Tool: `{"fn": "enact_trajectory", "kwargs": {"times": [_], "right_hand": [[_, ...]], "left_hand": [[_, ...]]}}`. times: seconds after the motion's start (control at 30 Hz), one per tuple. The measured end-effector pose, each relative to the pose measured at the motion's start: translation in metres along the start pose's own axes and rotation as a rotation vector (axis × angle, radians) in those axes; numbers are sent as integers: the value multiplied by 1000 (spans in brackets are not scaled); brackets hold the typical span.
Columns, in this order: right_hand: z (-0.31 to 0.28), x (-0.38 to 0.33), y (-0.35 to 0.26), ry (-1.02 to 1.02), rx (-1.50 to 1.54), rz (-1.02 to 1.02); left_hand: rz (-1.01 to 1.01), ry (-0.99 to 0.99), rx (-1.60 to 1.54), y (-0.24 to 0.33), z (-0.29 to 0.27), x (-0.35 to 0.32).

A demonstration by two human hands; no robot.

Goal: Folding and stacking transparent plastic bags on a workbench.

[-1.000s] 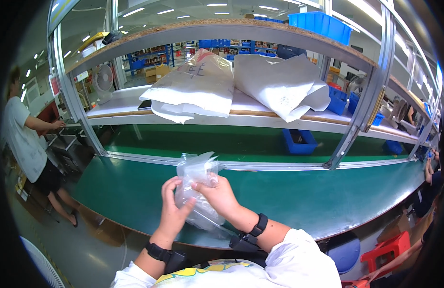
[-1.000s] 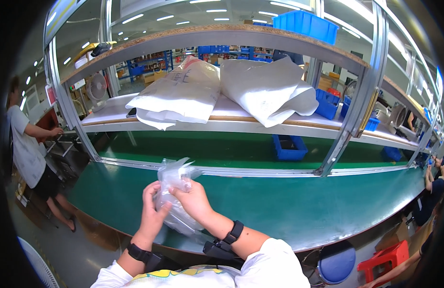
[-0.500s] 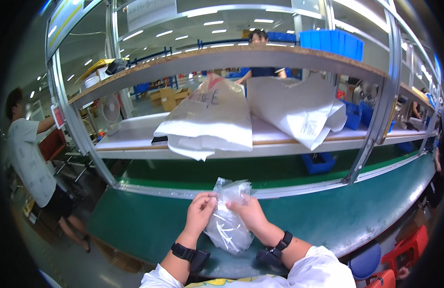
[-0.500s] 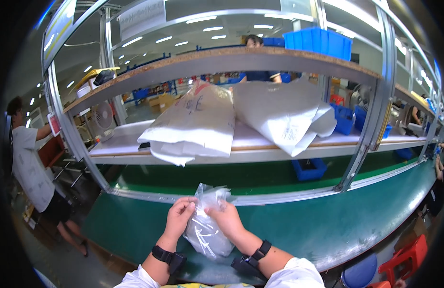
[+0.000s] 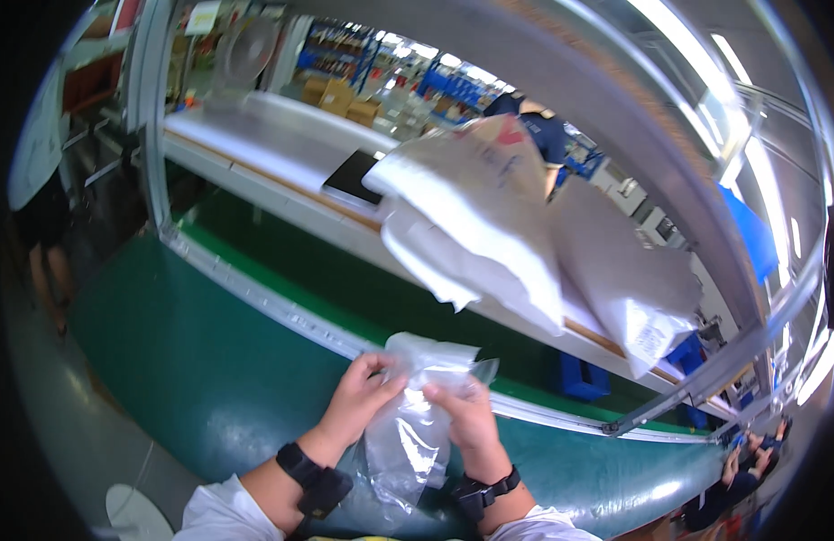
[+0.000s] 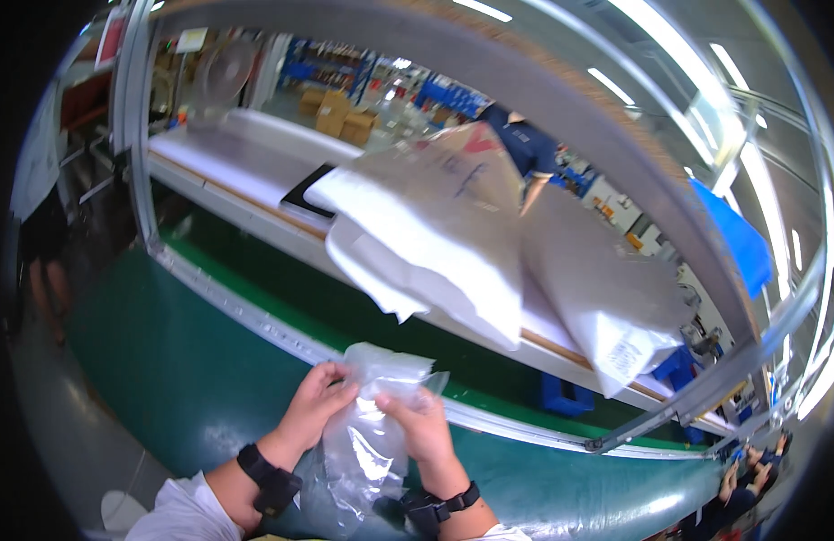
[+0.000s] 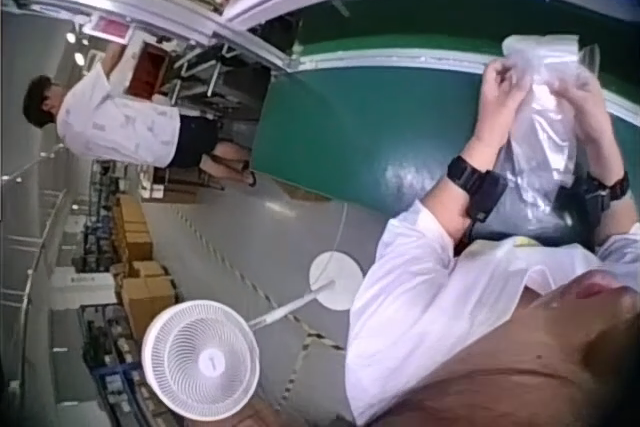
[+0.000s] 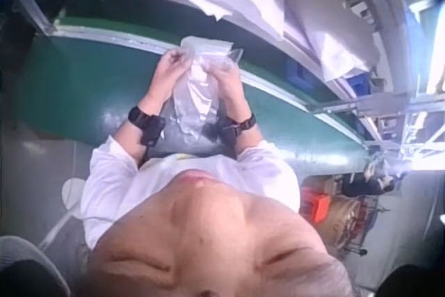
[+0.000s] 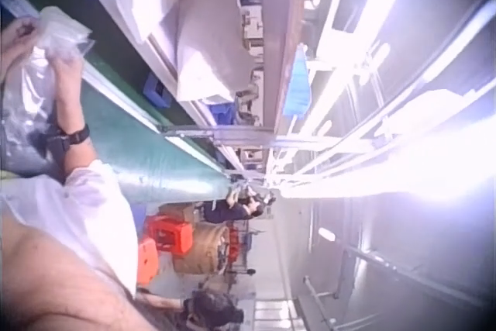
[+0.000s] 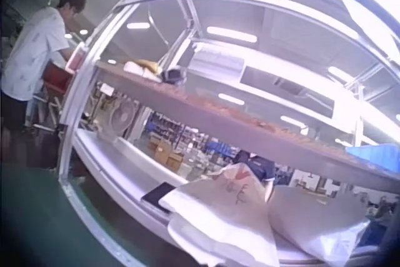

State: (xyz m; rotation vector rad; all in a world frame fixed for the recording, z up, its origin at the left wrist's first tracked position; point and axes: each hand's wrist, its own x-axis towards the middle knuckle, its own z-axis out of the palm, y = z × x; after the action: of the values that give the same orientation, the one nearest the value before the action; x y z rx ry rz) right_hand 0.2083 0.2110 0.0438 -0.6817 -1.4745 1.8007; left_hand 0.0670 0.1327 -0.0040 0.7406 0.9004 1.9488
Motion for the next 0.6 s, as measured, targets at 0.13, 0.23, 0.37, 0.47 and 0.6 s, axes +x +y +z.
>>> {"fn": "enact_trajectory", "kwargs": {"times": [0.13,0.23,0.37,0.47,0.6], "right_hand": [[-11,-1,-1,-2,20,21],[-8,-3,-3,-73,47,59],[-5,-5,2,-122,57,49],[-6,-4,4,-117,77,52],[-6,-5,6,-81,17,59]], "left_hand": [[-294,-288,-239,7,0,20],[-538,-468,-288,17,-9,18],[-546,-471,-299,13,-12,15],[-393,-414,-183,13,-12,15],[-370,-324,-144,19,-10,12]]}}
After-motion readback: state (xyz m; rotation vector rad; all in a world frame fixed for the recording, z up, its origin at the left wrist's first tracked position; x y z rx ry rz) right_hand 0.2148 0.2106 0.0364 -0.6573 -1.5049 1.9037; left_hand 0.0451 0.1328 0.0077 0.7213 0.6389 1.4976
